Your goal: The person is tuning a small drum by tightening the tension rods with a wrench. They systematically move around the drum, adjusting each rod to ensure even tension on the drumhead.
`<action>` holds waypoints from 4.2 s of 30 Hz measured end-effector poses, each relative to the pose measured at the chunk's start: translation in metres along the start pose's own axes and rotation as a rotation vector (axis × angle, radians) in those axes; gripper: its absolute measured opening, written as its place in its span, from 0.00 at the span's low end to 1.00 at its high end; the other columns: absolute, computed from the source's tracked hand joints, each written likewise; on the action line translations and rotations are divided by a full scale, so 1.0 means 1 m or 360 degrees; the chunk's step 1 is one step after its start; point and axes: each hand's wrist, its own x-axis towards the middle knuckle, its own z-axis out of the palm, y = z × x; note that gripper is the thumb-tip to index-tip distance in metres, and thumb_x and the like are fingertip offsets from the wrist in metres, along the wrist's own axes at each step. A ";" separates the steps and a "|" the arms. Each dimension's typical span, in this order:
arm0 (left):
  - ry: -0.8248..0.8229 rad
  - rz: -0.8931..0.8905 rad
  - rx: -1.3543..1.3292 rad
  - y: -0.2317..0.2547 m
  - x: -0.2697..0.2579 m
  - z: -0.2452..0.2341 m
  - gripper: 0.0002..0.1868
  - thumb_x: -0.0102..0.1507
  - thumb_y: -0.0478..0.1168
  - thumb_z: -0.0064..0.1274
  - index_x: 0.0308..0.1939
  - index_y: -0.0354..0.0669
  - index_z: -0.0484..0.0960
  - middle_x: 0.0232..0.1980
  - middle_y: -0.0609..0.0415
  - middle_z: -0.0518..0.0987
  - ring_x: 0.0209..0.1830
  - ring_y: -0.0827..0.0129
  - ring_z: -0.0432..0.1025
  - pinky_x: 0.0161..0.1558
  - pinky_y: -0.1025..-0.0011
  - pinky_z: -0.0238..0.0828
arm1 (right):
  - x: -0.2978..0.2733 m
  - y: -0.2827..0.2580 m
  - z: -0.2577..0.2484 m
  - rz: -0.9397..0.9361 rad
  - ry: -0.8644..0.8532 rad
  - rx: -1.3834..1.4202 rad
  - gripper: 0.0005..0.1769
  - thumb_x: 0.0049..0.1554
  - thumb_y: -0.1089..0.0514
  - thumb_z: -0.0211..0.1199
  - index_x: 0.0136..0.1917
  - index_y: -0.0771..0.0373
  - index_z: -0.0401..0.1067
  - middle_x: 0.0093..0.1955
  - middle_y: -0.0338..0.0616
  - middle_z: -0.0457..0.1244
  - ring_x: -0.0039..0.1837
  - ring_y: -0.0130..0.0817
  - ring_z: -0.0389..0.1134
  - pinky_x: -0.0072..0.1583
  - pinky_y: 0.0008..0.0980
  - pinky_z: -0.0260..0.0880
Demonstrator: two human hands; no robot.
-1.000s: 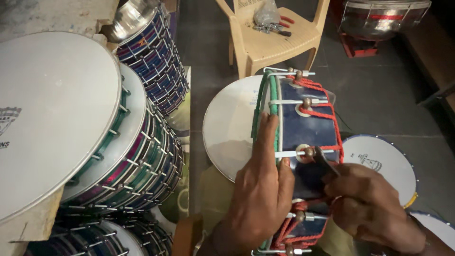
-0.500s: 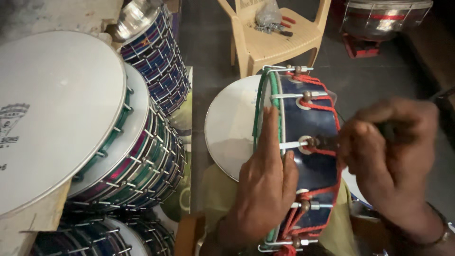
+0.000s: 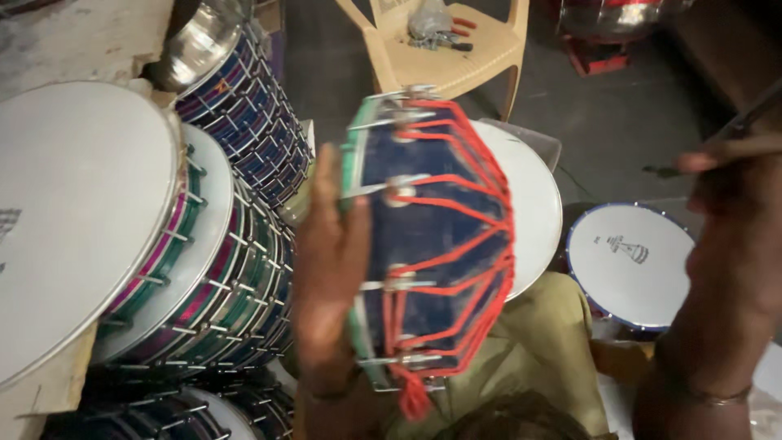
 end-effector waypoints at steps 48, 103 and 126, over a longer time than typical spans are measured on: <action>0.0101 0.0314 -0.0754 -0.027 -0.063 0.045 0.42 0.61 0.25 0.40 0.77 0.29 0.40 0.80 0.24 0.43 0.80 0.40 0.49 0.75 0.54 0.54 | 0.008 0.265 0.190 0.1094 -0.1187 -0.0987 0.19 0.70 0.51 0.53 0.60 0.70 0.71 0.48 0.49 0.68 0.46 0.34 0.69 0.48 0.32 0.70; 0.0056 0.0400 -0.0375 0.020 -0.014 0.078 0.09 0.75 0.34 0.43 0.57 0.39 0.75 0.80 0.21 0.57 0.73 0.32 0.68 0.61 0.53 0.75 | 0.018 -0.092 0.155 0.0161 -0.0867 -0.0465 0.09 0.73 0.62 0.46 0.63 0.64 0.52 0.39 0.53 0.63 0.30 0.30 0.60 0.33 0.26 0.61; 0.0035 0.0416 -0.0320 0.022 -0.011 0.075 0.10 0.73 0.33 0.45 0.58 0.41 0.75 0.81 0.25 0.56 0.75 0.32 0.66 0.61 0.54 0.76 | 0.008 -0.074 0.142 0.0009 -0.0806 -0.0279 0.08 0.70 0.63 0.45 0.60 0.65 0.51 0.35 0.43 0.60 0.30 0.25 0.59 0.32 0.23 0.59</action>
